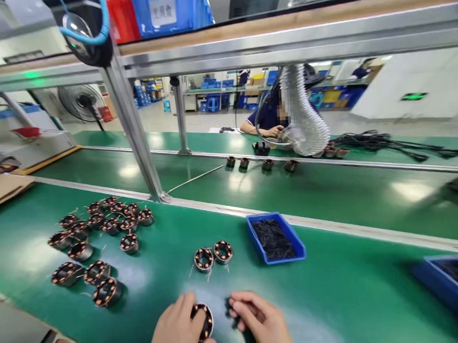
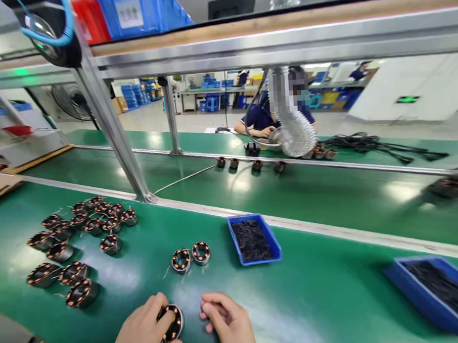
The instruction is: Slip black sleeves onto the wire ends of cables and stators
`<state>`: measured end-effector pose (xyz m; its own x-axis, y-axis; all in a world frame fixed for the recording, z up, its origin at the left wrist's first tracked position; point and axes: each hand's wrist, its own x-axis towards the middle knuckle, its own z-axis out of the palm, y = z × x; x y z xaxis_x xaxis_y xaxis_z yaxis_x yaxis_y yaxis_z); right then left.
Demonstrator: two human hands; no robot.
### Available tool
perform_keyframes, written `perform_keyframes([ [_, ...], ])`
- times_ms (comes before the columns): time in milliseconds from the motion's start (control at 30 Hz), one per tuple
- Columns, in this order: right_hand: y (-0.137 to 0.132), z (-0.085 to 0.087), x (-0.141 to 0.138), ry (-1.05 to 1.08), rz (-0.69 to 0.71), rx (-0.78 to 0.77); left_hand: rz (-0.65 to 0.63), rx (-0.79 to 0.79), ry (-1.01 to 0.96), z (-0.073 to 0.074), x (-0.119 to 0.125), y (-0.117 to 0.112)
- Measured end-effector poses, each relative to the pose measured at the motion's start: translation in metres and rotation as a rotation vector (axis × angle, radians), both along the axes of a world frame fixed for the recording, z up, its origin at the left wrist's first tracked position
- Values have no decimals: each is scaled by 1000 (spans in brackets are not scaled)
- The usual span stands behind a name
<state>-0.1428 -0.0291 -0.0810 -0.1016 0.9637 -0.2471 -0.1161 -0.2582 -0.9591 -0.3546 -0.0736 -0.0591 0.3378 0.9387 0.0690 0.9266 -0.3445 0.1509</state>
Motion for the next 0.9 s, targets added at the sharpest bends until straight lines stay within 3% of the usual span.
perform_keyframes([
  [167, 2, -2, -3, 94, -48, -1, -126, 93, -32, -16, 22, 7],
  [467, 0, 3, -3, -7, -15, 193, -145, 98, -74, -10, 25, 10],
  [567, -1, 5, -4, -115, 12, 358, -162, 95, -92, -13, 24, 10],
  [767, -6, 9, 0, -332, 13, 834, -143, 124, -105, -21, 25, 6],
  [900, -18, 3, 4, -489, 35, 1071, -138, 123, -140, -22, 24, 5],
])
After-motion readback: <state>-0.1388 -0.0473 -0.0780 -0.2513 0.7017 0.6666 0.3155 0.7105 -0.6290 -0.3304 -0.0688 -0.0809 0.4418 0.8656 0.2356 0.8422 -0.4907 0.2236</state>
